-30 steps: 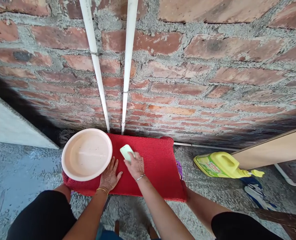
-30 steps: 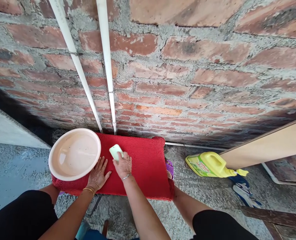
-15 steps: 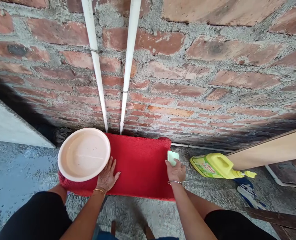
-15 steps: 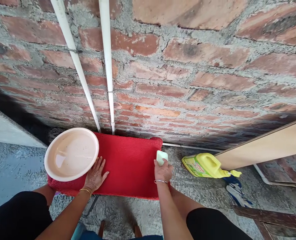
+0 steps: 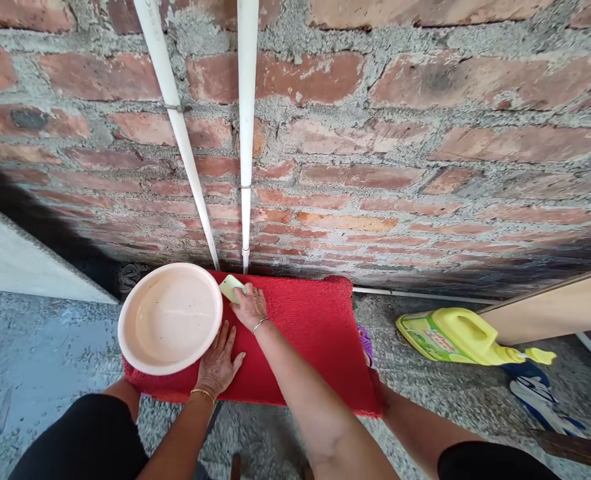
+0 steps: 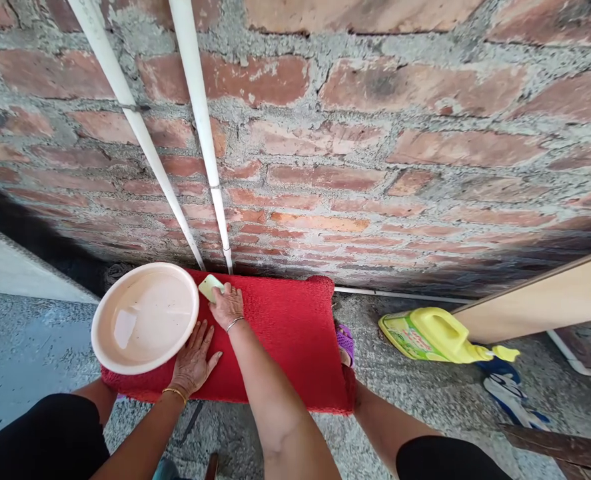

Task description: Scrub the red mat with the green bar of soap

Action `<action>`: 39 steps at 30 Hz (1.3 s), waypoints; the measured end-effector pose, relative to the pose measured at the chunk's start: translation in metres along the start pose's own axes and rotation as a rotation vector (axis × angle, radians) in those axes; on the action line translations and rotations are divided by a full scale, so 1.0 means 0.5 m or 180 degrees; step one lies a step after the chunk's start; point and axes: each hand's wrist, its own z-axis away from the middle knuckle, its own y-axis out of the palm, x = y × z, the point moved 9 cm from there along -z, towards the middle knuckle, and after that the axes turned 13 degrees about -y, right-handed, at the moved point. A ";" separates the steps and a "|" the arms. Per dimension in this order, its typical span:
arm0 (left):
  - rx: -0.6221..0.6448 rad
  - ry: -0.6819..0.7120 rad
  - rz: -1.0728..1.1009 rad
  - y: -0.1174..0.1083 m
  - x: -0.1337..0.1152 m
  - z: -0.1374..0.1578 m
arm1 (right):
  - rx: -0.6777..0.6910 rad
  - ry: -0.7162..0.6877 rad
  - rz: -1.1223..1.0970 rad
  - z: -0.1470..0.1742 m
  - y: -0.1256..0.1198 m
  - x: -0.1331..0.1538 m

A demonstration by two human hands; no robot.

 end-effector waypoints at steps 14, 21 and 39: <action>-0.0089 0.0015 0.0037 0.001 -0.003 0.004 | -0.1184 0.3176 -0.0199 0.431 -0.115 -0.515; -0.0026 -0.0058 0.0062 0.012 0.002 0.004 | -0.0700 0.1211 -0.0186 0.129 -0.052 -0.192; 0.0069 -0.0067 0.0069 0.018 0.004 0.003 | -0.0754 0.2181 0.0068 0.240 -0.130 -0.437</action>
